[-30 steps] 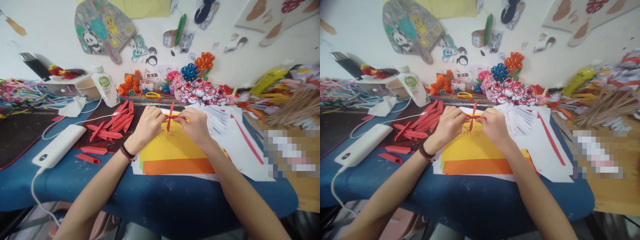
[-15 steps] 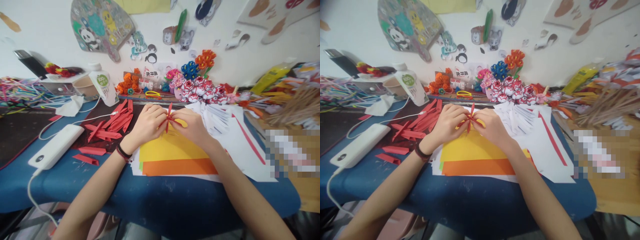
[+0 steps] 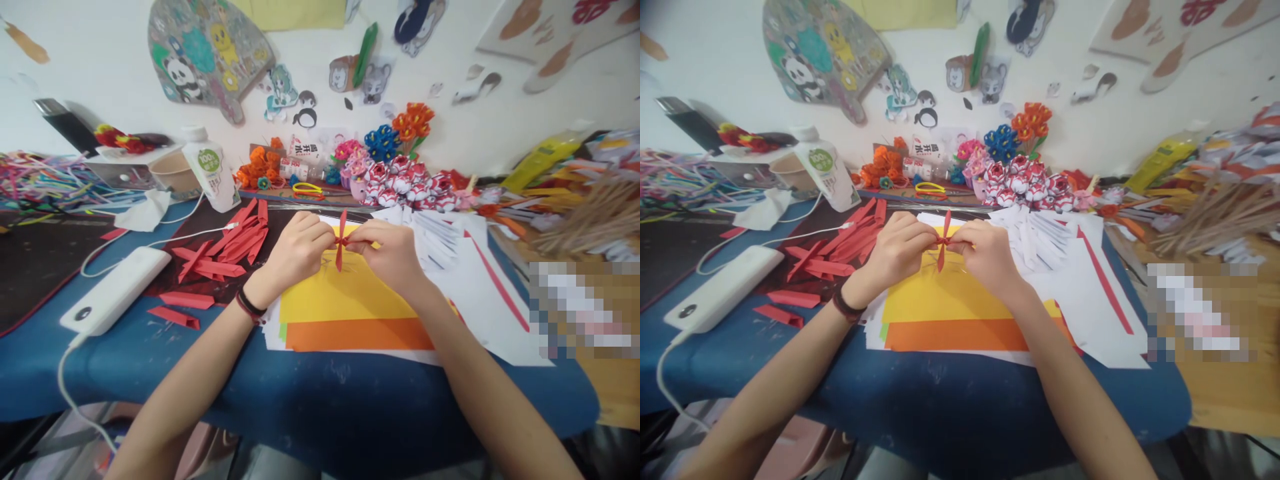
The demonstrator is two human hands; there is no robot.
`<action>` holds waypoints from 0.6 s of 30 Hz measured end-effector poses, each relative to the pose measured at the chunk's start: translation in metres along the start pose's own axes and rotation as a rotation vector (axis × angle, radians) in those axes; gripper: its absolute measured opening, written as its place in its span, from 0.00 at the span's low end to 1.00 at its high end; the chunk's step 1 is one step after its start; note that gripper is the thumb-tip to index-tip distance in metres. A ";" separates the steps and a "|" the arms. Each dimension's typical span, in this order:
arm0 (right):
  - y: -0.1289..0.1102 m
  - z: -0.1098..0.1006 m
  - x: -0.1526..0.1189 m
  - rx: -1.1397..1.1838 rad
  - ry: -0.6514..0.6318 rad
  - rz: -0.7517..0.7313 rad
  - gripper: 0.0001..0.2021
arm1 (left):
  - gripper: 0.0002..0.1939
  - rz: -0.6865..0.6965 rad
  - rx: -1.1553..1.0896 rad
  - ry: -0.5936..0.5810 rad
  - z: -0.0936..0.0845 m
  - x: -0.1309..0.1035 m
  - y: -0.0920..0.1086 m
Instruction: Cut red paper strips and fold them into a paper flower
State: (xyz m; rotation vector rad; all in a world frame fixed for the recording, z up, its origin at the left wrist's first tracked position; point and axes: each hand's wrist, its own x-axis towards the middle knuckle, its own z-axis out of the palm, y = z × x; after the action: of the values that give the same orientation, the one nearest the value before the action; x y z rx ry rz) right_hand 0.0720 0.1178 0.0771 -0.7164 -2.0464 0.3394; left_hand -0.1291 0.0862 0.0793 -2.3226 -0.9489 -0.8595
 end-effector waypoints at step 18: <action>0.016 -0.010 0.001 0.000 -0.043 0.003 0.05 | 0.09 -0.143 0.021 -0.032 0.004 -0.003 -0.001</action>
State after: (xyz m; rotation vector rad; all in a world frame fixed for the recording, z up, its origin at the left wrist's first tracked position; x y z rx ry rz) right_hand 0.0855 0.1306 0.0754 -0.7173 -2.0857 0.3594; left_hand -0.1303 0.0880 0.0752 -2.2792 -1.1439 -0.8664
